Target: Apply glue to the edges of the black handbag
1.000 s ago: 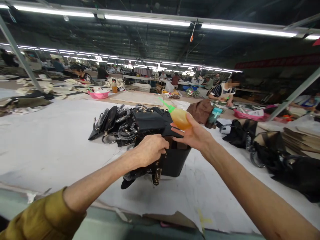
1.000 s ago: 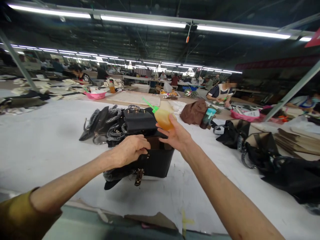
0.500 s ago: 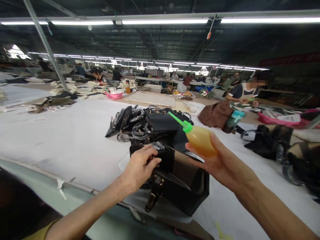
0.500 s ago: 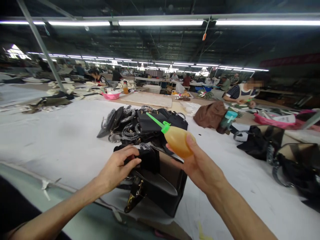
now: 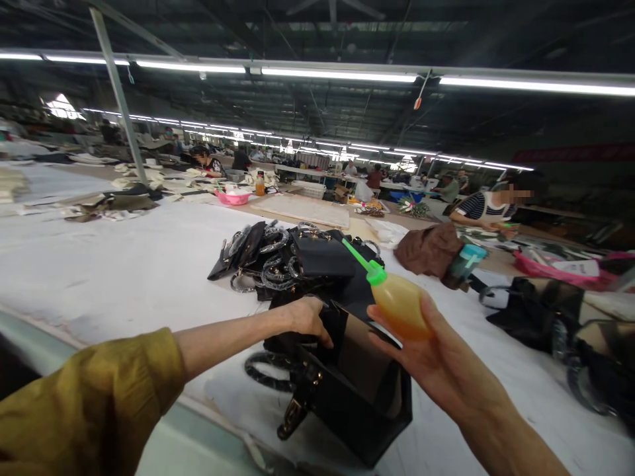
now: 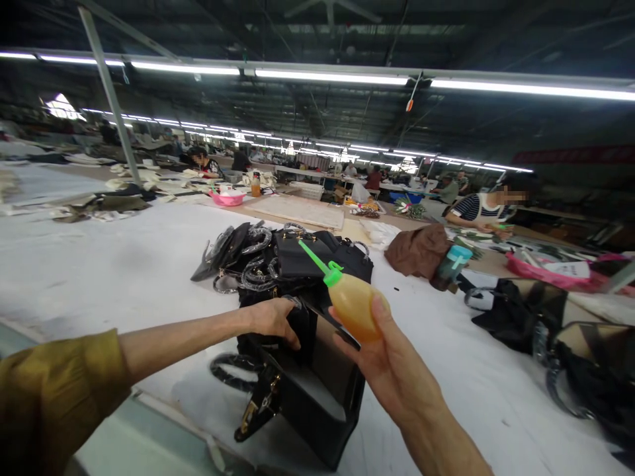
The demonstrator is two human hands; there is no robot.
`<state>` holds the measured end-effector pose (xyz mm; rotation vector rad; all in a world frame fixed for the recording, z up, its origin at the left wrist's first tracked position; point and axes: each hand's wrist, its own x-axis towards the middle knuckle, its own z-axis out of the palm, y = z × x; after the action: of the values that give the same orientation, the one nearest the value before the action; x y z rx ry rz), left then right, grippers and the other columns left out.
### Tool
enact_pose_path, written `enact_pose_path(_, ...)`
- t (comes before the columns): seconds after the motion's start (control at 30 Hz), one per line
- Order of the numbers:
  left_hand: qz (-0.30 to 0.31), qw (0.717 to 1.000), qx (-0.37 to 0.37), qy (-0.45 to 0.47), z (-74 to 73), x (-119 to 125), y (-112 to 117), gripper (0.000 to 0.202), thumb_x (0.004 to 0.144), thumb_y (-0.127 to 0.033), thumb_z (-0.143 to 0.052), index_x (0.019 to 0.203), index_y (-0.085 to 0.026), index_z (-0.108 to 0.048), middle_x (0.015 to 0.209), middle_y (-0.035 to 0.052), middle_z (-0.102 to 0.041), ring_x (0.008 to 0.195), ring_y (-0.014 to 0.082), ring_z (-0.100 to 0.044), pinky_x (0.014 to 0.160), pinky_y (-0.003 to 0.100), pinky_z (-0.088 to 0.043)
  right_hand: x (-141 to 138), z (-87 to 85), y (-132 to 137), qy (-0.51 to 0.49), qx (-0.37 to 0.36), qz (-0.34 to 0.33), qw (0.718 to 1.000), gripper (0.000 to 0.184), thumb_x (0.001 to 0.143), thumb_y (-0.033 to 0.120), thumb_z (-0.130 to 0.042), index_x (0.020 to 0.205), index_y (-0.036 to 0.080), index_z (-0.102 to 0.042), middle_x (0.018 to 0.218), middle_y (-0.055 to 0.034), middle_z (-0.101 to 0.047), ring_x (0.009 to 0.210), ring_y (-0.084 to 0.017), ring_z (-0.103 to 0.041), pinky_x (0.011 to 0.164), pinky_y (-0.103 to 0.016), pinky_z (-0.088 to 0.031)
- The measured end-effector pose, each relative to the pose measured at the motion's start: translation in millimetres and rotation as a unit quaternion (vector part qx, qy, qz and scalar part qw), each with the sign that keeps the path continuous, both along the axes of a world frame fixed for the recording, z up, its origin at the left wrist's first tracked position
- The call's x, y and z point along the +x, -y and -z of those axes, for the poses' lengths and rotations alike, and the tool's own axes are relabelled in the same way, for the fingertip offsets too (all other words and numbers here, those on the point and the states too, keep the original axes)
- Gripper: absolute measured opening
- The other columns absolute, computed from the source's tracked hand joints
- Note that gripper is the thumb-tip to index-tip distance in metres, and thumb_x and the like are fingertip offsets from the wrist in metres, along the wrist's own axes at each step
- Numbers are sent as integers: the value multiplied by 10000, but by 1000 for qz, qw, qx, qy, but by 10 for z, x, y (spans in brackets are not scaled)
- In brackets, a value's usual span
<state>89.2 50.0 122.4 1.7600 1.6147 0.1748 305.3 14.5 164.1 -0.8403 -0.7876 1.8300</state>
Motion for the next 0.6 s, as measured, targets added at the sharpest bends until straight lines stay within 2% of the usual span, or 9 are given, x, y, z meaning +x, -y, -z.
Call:
enact_pose_path(0.13, -4, 997, 59, -54, 152, 60, -46, 465, 467, -534, -750, 752, -175, -672, 786, 41, -682, 773, 234, -633, 646, 272, -479, 35, 25, 12, -4, 10, 3, 1000, 446, 817, 472, -604, 1222, 295, -550, 1266, -65, -580, 1169, -301, -501, 965, -537, -377)
enact_pose_path(0.23, -10, 990, 93, -110, 205, 139, -99, 590, 470, -704, -661, 733, -177, -657, 804, 80, -686, 797, 265, -636, 676, 303, -484, 98, 46, -8, -13, 4, 11, 1000, 442, 813, 475, -608, 1215, 299, -559, 1265, -61, -581, 1165, -300, -506, 943, -535, -407)
enact_pose_path(0.3, -21, 986, 107, -129, 222, 186, -137, 593, 505, -725, -621, 723, -174, -645, 831, 105, -686, 843, 293, -633, 708, 331, -485, 138, 57, -28, -14, -2, 20, 1000, 436, 804, 473, -621, 1200, 297, -574, 1254, -60, -589, 1154, -302, -517, 930, -533, -423)
enact_pose_path(0.37, -39, 986, 105, -127, 244, 209, -160, 481, 564, -623, -641, 727, -171, -639, 864, 114, -683, 883, 304, -626, 737, 344, -482, 160, 60, -41, -14, -9, 33, 999, 425, 796, 470, -631, 1180, 292, -590, 1238, -60, -601, 1146, -306, -523, 927, -538, -425)
enact_pose_path(0.47, -53, 991, 79, -90, 310, 182, -146, 310, 623, -412, -636, 804, -161, -640, 873, 93, -678, 850, 260, -633, 703, 303, -485, 154, 48, -34, -13, -19, 58, 998, 407, 797, 465, -631, 1157, 278, -603, 1220, -65, -613, 1139, -315, -526, 932, -558, -411)
enact_pose_path(0.6, -28, 999, 39, -9, 381, 85, -77, 237, 676, -257, -566, 873, -138, -626, 824, 45, -663, 730, 174, -621, 598, 223, -468, 129, 26, -7, -12, -21, 66, 998, 397, 798, 448, -635, 1145, 258, -608, 1208, -74, -620, 1131, -322, -532, 917, -563, -425)
